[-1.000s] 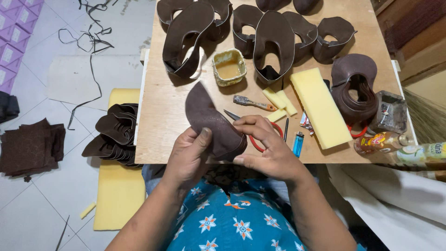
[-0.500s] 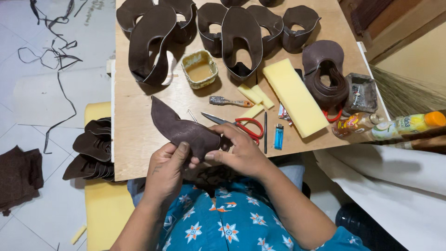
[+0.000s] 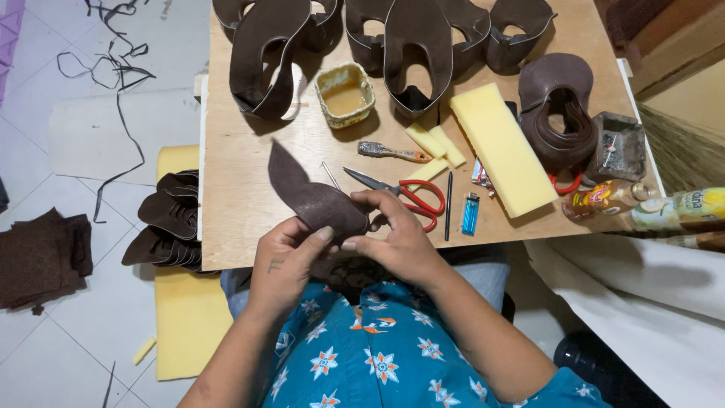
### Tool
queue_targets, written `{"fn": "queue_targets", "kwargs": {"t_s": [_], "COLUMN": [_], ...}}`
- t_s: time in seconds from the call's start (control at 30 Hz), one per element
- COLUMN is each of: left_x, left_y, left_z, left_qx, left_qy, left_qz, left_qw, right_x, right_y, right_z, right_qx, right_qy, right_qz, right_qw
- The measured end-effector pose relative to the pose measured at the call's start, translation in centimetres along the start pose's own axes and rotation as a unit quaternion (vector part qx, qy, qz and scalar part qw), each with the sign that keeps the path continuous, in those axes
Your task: The person assembles brown shoe parts by applying glue to edges and pressing them together. They handle multiple shoe components, using a brush to apply adhesive and scissors to trim excess material. The person works at a table with various tools and materials, including foam sheets and a lighter.
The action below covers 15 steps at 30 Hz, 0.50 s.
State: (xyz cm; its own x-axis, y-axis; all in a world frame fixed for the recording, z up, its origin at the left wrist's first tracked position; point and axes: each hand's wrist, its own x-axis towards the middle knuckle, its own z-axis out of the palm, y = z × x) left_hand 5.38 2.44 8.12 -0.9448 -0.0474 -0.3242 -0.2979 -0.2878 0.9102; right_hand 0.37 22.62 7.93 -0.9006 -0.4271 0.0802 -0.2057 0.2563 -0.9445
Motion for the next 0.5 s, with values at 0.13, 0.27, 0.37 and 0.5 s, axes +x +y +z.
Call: {"fn": "queue_targets", "kwargs": {"t_s": [0.13,0.27,0.37,0.5], "left_x": [-0.5,-0.9,-0.3,1.7], "left_y": [-0.4,-0.2,0.5,1.2], "left_z": [0.9,2.8,4.0,4.1], "left_qx": [0.132,0.179,-0.014,-0.196], "left_qy": [0.004,-0.148,-0.179,-0.05], "left_qz": [0.045,0.16,0.062,-0.143], "left_qw": [0.99,0.959,0.982,0.969], "right_x": [-1.0,-1.6,-2.1,-4.5], "right_y": [-0.2,0.4,1.4,2.7], "right_z": [0.6,0.2,-1.4,-3.2], "right_qx": [-0.055,-0.093,-0.217,-0.274], "right_qy": [-0.001,0.085,0.203,0.249], "right_qz": [-0.09,-0.108,-0.198,-0.297], "right_qw": [0.994,0.986,0.934,0.88]}}
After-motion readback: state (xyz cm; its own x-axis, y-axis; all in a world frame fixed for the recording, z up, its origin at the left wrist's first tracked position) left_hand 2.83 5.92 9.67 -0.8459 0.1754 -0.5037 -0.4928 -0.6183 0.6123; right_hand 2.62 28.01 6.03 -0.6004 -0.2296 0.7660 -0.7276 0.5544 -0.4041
